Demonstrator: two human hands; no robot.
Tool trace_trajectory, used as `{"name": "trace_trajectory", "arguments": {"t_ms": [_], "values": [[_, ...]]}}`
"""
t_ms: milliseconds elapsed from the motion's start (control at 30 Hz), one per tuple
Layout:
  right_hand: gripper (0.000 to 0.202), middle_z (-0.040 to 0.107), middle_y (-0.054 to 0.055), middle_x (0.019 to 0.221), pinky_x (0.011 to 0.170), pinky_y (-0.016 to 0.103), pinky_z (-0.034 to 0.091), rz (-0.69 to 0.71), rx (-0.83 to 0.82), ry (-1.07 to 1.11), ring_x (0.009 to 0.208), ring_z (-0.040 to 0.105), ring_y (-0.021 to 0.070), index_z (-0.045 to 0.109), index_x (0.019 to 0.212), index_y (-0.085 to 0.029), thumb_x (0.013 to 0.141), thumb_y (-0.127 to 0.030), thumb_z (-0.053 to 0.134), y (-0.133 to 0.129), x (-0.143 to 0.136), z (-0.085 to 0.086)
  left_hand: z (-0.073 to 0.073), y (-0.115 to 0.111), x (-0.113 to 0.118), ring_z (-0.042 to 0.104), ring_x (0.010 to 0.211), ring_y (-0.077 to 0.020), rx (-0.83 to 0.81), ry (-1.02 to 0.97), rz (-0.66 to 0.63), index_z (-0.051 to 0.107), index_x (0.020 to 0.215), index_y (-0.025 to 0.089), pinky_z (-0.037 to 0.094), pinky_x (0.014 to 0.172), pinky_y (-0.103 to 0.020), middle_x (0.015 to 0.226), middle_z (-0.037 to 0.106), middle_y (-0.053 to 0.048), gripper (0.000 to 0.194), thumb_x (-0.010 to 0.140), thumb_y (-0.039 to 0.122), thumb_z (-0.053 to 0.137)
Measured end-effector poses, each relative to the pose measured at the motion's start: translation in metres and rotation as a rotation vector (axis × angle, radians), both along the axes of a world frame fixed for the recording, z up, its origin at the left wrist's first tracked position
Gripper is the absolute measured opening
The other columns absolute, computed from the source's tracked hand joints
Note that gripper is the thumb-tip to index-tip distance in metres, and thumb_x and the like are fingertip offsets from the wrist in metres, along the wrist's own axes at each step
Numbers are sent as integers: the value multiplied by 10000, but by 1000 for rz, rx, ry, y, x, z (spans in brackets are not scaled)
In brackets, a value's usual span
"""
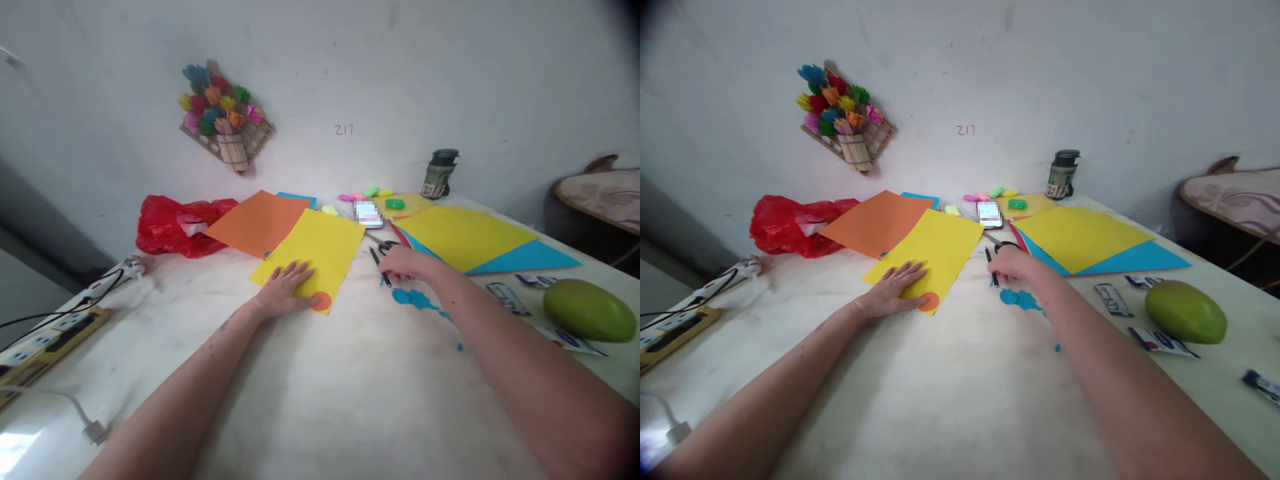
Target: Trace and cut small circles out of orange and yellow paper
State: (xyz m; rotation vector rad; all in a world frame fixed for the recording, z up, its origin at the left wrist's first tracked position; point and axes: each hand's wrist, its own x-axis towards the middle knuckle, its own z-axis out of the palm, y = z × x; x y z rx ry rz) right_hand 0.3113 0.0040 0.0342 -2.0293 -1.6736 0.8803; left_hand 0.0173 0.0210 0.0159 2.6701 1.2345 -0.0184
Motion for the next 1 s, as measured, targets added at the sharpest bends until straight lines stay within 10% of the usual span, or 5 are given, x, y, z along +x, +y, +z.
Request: {"name": "trace_trajectory", "arguments": {"t_ms": [333,533,1000], "values": [[86,603,19,514,382,236,417,140,114,921,412,534,127,505,662,-166,615,-176,577,-14,-44,3,-3,2,-1,39,1345,-236,12,-16,-10,219,1375,320,33,1072,-435,1468,101,53,775,721,735,262],[194,687,70,750,647,278,501,227,273,924,654,636,134,606,865,-126,735,-264,566,-22,-93,-14,-4,2,0,29,1345,-234,-5,-4,3,194,1385,297,26,1069,-449,1469,106,33,800,718,733,268],[199,600,-4,557,498,208,433,81,349,809,479,527,79,526,692,-150,729,-341,568,-13,-126,-41,-11,5,0,41,1346,-216,21,-29,22,106,1404,234,31,1076,-423,1465,137,11,904,685,749,294]]}}
